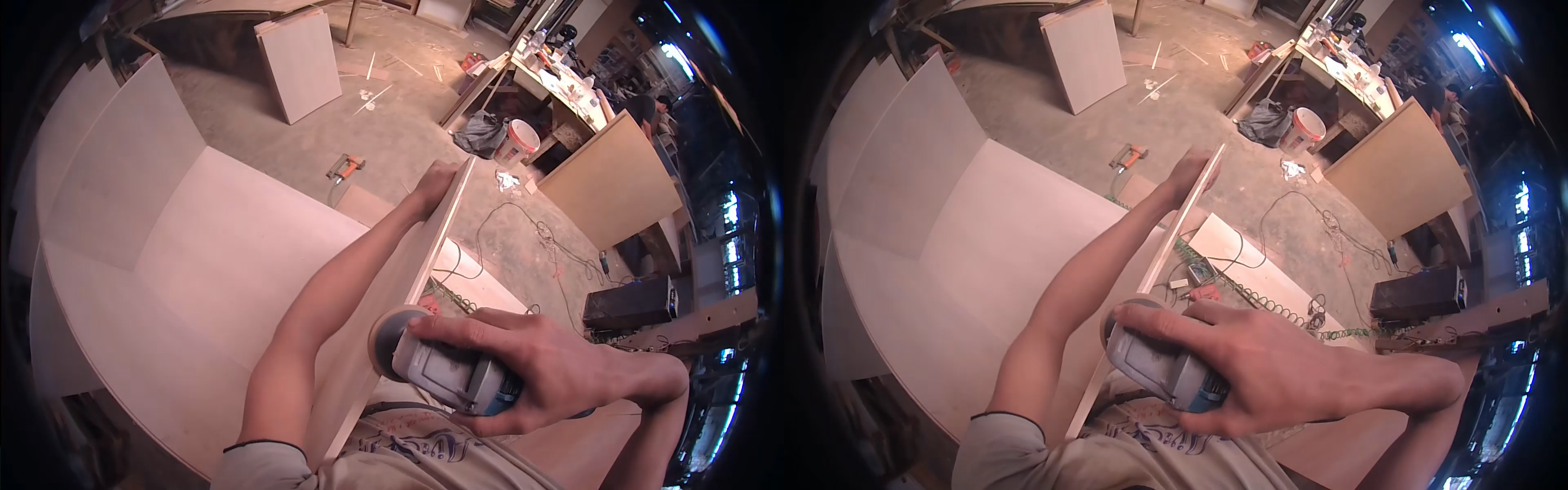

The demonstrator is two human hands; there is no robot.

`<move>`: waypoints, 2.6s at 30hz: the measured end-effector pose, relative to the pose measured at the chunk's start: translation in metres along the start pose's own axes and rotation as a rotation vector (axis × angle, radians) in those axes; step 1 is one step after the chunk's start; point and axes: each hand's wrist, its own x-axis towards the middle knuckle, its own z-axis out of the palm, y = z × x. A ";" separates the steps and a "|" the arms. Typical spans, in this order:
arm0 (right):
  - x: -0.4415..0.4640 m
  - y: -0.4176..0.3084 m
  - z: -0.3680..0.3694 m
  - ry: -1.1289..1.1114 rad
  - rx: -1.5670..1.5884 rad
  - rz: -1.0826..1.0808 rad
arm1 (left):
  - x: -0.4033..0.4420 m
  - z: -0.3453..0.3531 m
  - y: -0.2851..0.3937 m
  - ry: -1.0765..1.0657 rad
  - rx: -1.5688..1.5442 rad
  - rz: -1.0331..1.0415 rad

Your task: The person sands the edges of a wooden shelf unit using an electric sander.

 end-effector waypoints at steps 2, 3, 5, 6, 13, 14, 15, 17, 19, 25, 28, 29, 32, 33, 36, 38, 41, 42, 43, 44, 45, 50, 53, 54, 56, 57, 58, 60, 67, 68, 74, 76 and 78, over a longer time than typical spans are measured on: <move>0.001 0.003 -0.004 0.005 -0.001 0.013 | -0.003 0.000 0.000 0.005 -0.029 -0.018; 0.003 0.002 -0.009 -0.001 -0.009 0.042 | -0.005 0.002 0.000 0.006 -0.019 -0.026; 0.007 0.005 -0.014 0.015 -0.020 0.043 | -0.004 -0.001 0.001 0.016 0.008 -0.029; 0.008 0.008 -0.015 0.036 -0.015 0.020 | -0.003 -0.002 0.001 0.016 0.049 0.018; 0.014 0.028 -0.031 0.132 -0.005 0.001 | -0.008 -0.003 -0.001 0.008 0.149 0.092; 0.015 0.028 -0.036 0.127 -0.007 0.018 | -0.007 -0.005 -0.005 -0.002 0.202 0.157; 0.017 0.031 -0.039 0.151 -0.031 0.008 | -0.005 -0.006 -0.009 -0.010 0.251 0.180; 0.020 0.037 -0.045 0.201 -0.075 -0.014 | -0.004 -0.011 -0.009 -0.029 0.353 0.221; 0.023 0.043 -0.052 0.221 -0.070 -0.020 | -0.004 -0.012 -0.007 -0.041 0.367 0.195; 0.023 0.055 -0.065 0.247 -0.056 0.056 | 0.001 -0.019 -0.013 -0.035 0.774 0.527; 0.023 0.064 -0.073 0.281 -0.065 0.075 | 0.004 -0.015 -0.021 -0.031 0.775 0.513; 0.024 0.066 -0.074 0.295 -0.056 0.076 | 0.004 -0.014 -0.021 -0.036 0.766 0.508; 0.025 0.070 -0.082 0.314 -0.078 0.079 | 0.003 -0.015 -0.022 -0.073 0.674 0.429; 0.027 0.071 -0.086 0.313 -0.090 0.073 | 0.003 -0.015 -0.022 -0.084 0.643 0.405; 0.030 0.076 -0.096 0.321 -0.092 0.108 | 0.002 -0.016 -0.023 -0.100 0.560 0.326; 0.032 0.082 -0.103 0.338 -0.082 0.118 | 0.001 -0.015 -0.025 -0.096 0.505 0.277; 0.035 0.099 -0.117 0.399 -0.110 0.068 | 0.000 -0.015 -0.022 -0.066 0.381 0.163; 0.036 0.105 -0.124 0.412 -0.120 0.084 | -0.002 -0.016 -0.020 -0.055 0.356 0.101; 0.037 0.115 -0.133 0.430 -0.158 0.092 | -0.004 -0.017 -0.017 -0.047 0.360 0.048; 0.039 0.122 -0.143 0.470 -0.197 0.123 | -0.006 -0.021 -0.014 -0.063 0.462 -0.073; 0.039 0.124 -0.148 0.515 -0.234 0.156 | -0.009 -0.018 -0.014 -0.042 0.450 -0.124; 0.018 0.071 -0.120 0.507 -0.071 0.153 | 0.002 -0.021 -0.053 0.024 0.561 0.338; 0.011 0.044 -0.081 0.253 -0.002 0.062 | -0.002 -0.019 -0.033 -0.036 0.649 0.260; 0.011 0.040 -0.072 0.159 0.056 0.075 | -0.002 -0.019 -0.026 -0.070 0.587 0.131; 0.012 0.037 -0.062 0.086 0.007 0.042 | -0.003 -0.017 -0.027 -0.060 0.524 0.084; 0.013 0.038 -0.058 0.075 -0.007 0.021 | -0.003 -0.015 -0.028 -0.053 0.493 0.061; 0.013 0.041 -0.057 0.084 0.000 -0.001 | -0.008 -0.011 -0.022 -0.034 0.475 0.090; 0.012 0.046 -0.059 0.096 0.015 -0.045 | -0.007 -0.011 -0.016 -0.041 0.544 0.139; 0.021 0.064 -0.091 0.208 -0.092 0.080 | 0.007 -0.018 -0.048 -0.054 0.674 0.308; 0.021 0.064 -0.094 0.238 -0.042 0.117 | 0.009 -0.017 -0.056 -0.071 0.477 0.328; 0.028 0.089 -0.118 0.304 -0.079 0.119 | 0.004 -0.017 -0.053 -0.100 0.578 0.421; 0.030 0.093 -0.124 0.315 -0.073 0.138 | 0.007 -0.013 -0.057 -0.052 0.449 0.350; 0.032 0.099 -0.129 0.358 -0.115 0.101 | 0.008 -0.016 -0.056 -0.035 0.357 0.201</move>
